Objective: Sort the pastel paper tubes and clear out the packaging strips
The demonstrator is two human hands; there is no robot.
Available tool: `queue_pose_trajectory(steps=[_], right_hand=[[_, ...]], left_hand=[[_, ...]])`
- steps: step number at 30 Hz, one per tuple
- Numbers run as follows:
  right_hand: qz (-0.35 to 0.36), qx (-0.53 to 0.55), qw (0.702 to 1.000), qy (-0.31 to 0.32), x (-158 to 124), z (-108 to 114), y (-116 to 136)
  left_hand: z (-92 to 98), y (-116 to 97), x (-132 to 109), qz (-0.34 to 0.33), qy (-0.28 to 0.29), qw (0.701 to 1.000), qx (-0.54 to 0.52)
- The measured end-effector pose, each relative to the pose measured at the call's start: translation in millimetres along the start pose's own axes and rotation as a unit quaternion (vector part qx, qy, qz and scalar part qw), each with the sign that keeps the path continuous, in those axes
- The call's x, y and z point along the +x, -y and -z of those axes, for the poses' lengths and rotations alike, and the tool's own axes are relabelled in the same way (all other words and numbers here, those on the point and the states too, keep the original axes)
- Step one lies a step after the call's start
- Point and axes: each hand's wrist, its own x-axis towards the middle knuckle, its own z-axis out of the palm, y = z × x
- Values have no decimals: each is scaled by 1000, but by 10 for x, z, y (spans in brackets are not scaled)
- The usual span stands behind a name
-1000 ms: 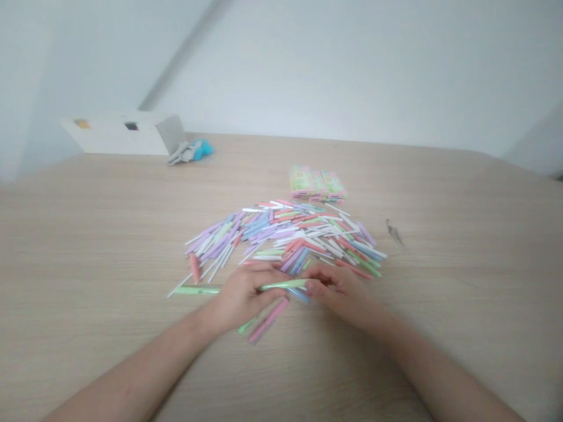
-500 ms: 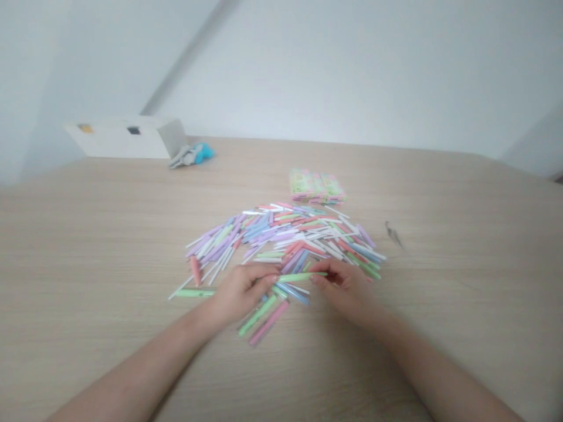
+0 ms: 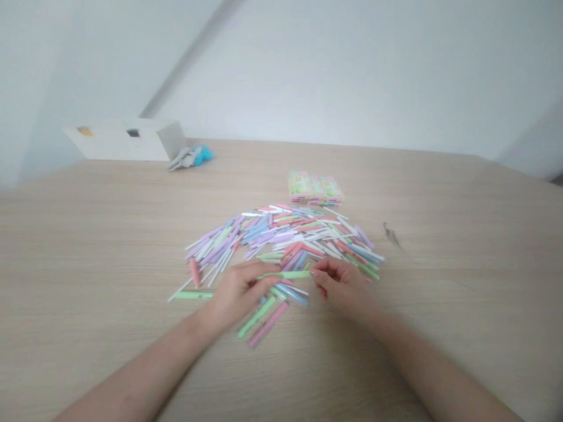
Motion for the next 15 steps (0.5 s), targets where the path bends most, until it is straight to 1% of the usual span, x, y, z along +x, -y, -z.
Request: queue_pose_trajectory(steps=[1,3,4,6,8,11,13,15], right_hand=[[8,0,1000,-11,0,7,-1],[22,4,999,-28,0,20,-3],[27,4,999,-34,-1,26,-4],[35,-1,999,-39,-4,32,-7],[39,-11,998,-39,-7,34,-7],[27,-19,999,-33,-6,30,6],[7,-18,999,-27,2,28,17],[-11,-2,1000,-18,16,26,18]], left_hand=[[6,-5,7,55,6,998,-27],[11,-3,28,156,6,985,-76],[9,3,40,189,0,977,-96],[-1,22,62,223,-12,966,-127],[-16,47,74,224,-15,963,-152],[-36,83,62,205,-17,964,-166],[-40,99,41,177,-23,973,-147],[-34,100,21,131,-37,985,-103]])
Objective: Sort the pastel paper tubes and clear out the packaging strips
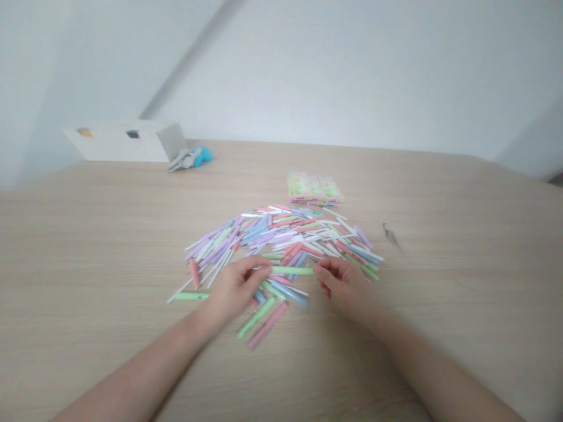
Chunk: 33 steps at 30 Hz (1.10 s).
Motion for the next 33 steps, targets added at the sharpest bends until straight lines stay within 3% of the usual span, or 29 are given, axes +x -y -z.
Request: queue_pose_trajectory(steps=[3,5,13,17,25,28,33], right_hand=[[-16,32,999,13,19,1,-18],[-15,39,999,22,24,3,-33],[75,-28,997,-17,6,15,-67],[84,-67,994,-12,-4,37,-78],[61,-38,997,25,-3,50,-37],[59,-47,997,27,6,60,-24],[108,-161,981,7,7,60,13]], left_hand=[[14,-21,-16,-90,-37,993,71],[16,-36,-15,-116,-58,987,90],[-6,-13,19,43,-53,998,10],[2,5,21,28,-63,997,19],[30,31,22,-67,-93,990,80],[19,49,21,-43,-83,993,69],[-12,70,17,20,-45,999,-8]])
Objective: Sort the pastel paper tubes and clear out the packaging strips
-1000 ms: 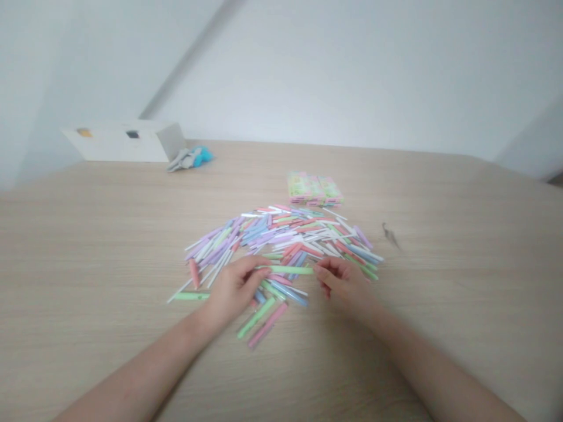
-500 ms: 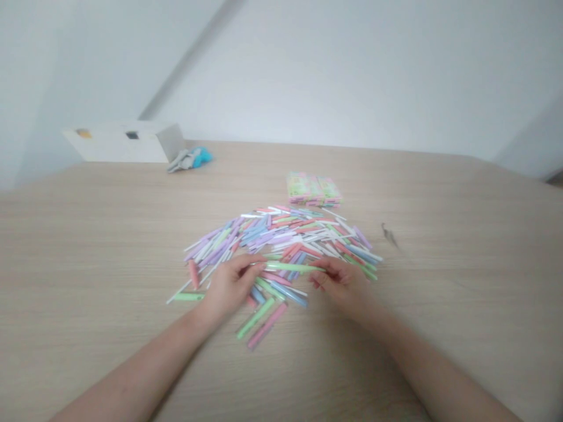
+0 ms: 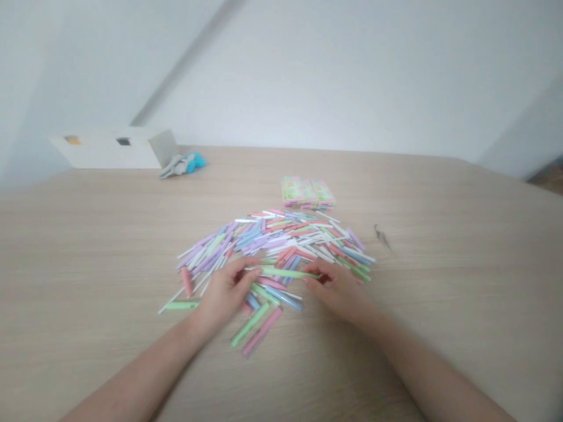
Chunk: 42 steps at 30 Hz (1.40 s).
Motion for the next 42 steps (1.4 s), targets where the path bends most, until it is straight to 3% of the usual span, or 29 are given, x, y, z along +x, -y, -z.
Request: queue_pose_trajectory(steps=[4,8,13,16,21,24,32,42], right_hand=[[67,-65,996,8,-6,-7,12],[76,-96,992,7,-11,-14,-22],[12,-119,983,-139,108,128,-157],[-88,-196,954,-211,218,374,-295],[-207,-293,912,-198,273,825,-596],[-262,-326,891,-177,242,941,-762],[-320,-366,866,-117,233,911,-906],[-334,-382,855,-110,216,922,-936]], left_hand=[[-13,-12,-2,-8,26,999,-18],[-10,-24,-4,-19,33,997,-62],[11,30,16,-25,6,999,-43],[16,68,28,-33,4,999,-25],[5,46,14,-33,8,999,-31],[4,28,2,-33,16,999,-27],[29,58,0,-34,15,999,13],[40,32,-1,-71,9,996,52]])
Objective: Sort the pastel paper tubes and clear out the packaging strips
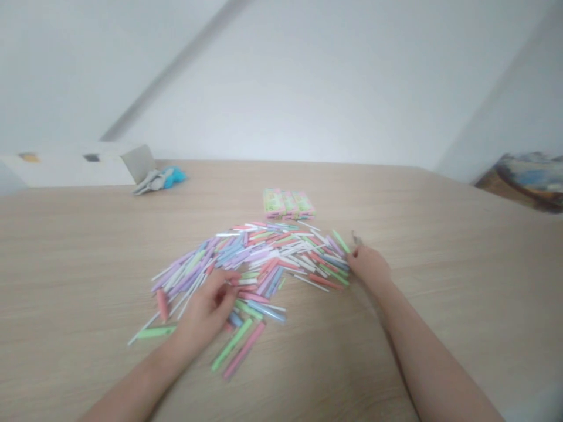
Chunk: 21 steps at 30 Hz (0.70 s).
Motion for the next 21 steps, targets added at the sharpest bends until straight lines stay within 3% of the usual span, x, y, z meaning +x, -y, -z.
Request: queue_pose_trajectory(steps=[6,12,18,21], right_hand=[[2,13,1000,-24,-22,5,28],[76,49,995,-37,-67,-21,123],[118,72,988,-71,-151,-25,252],[155,80,984,-49,-211,33,296]], left_hand=[[8,-6,3,-19,1,1000,21],[9,-17,2,-14,4,1000,13],[19,-61,14,-55,-18,998,34],[26,-80,16,-57,-16,997,43]])
